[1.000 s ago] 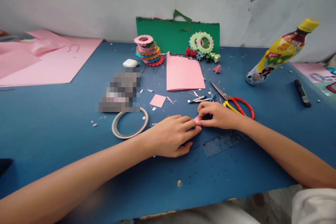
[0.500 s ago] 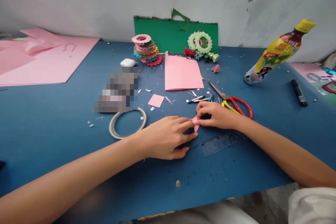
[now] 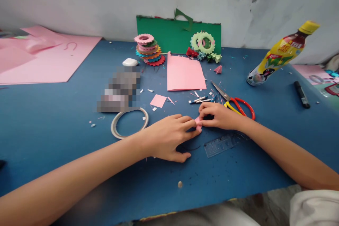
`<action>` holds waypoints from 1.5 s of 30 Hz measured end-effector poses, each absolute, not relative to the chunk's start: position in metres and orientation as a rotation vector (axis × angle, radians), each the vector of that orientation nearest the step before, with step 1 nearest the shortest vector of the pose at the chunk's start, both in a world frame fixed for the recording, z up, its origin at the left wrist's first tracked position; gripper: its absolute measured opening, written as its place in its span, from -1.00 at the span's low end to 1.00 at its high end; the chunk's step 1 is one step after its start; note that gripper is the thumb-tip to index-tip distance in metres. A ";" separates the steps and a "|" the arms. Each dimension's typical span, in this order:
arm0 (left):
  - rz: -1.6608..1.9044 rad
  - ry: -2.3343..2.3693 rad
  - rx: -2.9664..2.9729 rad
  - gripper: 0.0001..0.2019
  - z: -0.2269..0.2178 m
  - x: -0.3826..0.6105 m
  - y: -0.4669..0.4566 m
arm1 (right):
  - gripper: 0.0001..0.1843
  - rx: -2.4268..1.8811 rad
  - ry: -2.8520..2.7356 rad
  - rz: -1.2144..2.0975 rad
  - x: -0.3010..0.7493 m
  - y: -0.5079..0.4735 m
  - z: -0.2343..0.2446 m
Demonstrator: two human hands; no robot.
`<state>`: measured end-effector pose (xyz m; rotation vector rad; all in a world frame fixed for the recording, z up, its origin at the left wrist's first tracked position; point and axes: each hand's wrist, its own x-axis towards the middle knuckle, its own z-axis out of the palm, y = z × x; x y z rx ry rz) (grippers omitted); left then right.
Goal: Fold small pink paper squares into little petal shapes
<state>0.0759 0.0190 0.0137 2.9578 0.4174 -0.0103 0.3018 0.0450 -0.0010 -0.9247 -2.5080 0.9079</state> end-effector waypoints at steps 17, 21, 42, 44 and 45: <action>0.031 0.428 2.921 -0.50 0.016 0.071 0.021 | -0.81 -0.941 -2.514 0.924 0.301 0.045 -0.001; 0.021 0.403 3.001 -0.48 0.015 0.073 0.017 | -0.84 -0.932 -2.502 0.915 0.301 0.045 -0.002; 0.086 0.413 3.066 -0.52 0.004 0.077 0.013 | -0.83 -0.919 -2.517 0.914 0.302 0.046 -0.003; 0.047 0.435 3.060 -0.51 0.005 0.078 0.012 | -0.84 -0.923 -2.518 0.910 0.302 0.046 -0.003; 0.029 0.449 3.054 -0.50 0.006 0.079 0.012 | -0.84 -0.927 -2.519 0.908 0.302 0.046 -0.002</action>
